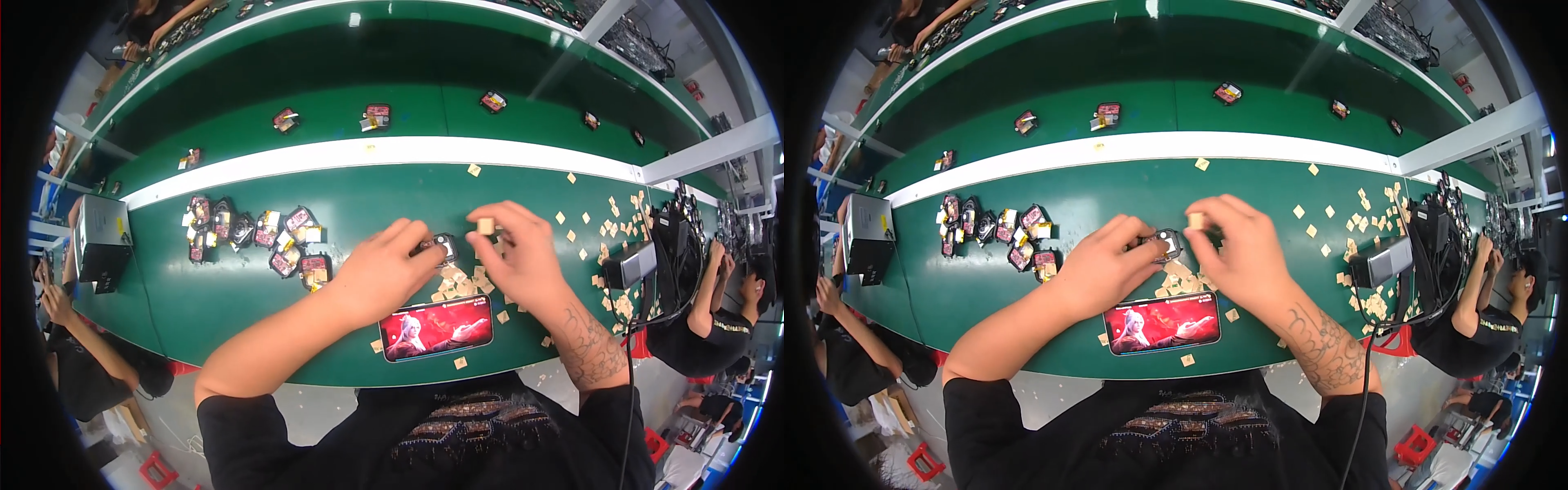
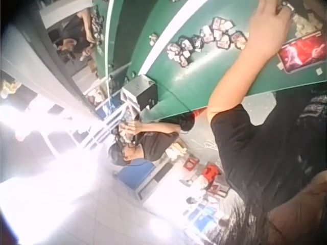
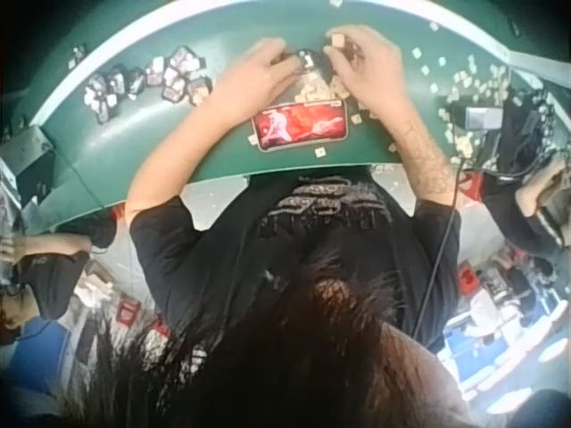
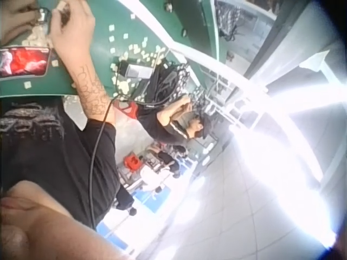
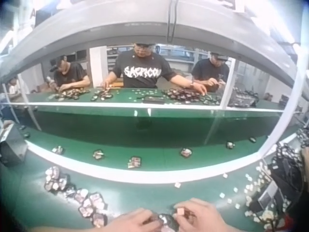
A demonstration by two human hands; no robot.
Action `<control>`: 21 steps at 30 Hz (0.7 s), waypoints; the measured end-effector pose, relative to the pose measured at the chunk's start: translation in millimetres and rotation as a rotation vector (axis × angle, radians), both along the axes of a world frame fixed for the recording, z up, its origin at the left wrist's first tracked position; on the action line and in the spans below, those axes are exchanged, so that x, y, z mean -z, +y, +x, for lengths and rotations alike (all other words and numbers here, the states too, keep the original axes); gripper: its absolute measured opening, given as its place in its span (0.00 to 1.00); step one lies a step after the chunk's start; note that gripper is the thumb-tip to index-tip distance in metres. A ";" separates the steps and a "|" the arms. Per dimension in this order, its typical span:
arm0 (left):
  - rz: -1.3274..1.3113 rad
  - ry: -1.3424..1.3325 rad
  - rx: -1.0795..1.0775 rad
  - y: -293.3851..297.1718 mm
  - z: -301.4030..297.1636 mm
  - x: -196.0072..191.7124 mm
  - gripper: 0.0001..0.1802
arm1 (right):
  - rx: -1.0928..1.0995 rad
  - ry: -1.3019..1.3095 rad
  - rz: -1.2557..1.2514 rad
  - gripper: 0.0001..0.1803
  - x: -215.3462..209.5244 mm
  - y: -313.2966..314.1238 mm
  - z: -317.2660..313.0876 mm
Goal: Applying small square stickers or labels to electronic modules on an assembly line.
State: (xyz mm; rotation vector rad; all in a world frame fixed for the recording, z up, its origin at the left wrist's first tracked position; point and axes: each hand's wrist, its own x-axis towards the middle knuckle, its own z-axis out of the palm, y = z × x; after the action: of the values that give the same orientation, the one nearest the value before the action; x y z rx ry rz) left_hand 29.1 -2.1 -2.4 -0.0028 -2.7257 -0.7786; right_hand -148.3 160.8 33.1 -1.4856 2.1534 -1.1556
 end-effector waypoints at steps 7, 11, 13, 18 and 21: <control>-0.211 -0.012 0.016 -4.6 -24.4 -16.3 0.09 | 0.111 0.059 -0.032 0.05 13.2 21.7 -39.9; -0.266 0.002 0.017 -32.8 -82.0 -23.6 0.08 | 0.133 0.077 -0.104 0.04 23.8 24.5 -47.6; -0.293 0.041 -0.037 -53.9 -116.2 -20.0 0.09 | 0.133 0.072 -0.096 0.04 27.1 25.9 -48.7; -0.297 0.084 -0.197 -96.6 -181.3 -9.1 0.08 | 0.153 0.074 -0.162 0.04 38.2 28.9 -51.2; -0.300 0.025 -0.269 -107.8 -205.9 -1.4 0.07 | 0.152 0.047 -0.115 0.04 36.3 29.5 -51.7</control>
State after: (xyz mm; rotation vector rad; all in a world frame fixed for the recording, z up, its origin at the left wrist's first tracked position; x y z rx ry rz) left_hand -176.8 -109.9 -1.0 0.2796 -2.7134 -0.2912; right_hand -200.1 190.3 -3.1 -1.4295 2.3013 -1.3289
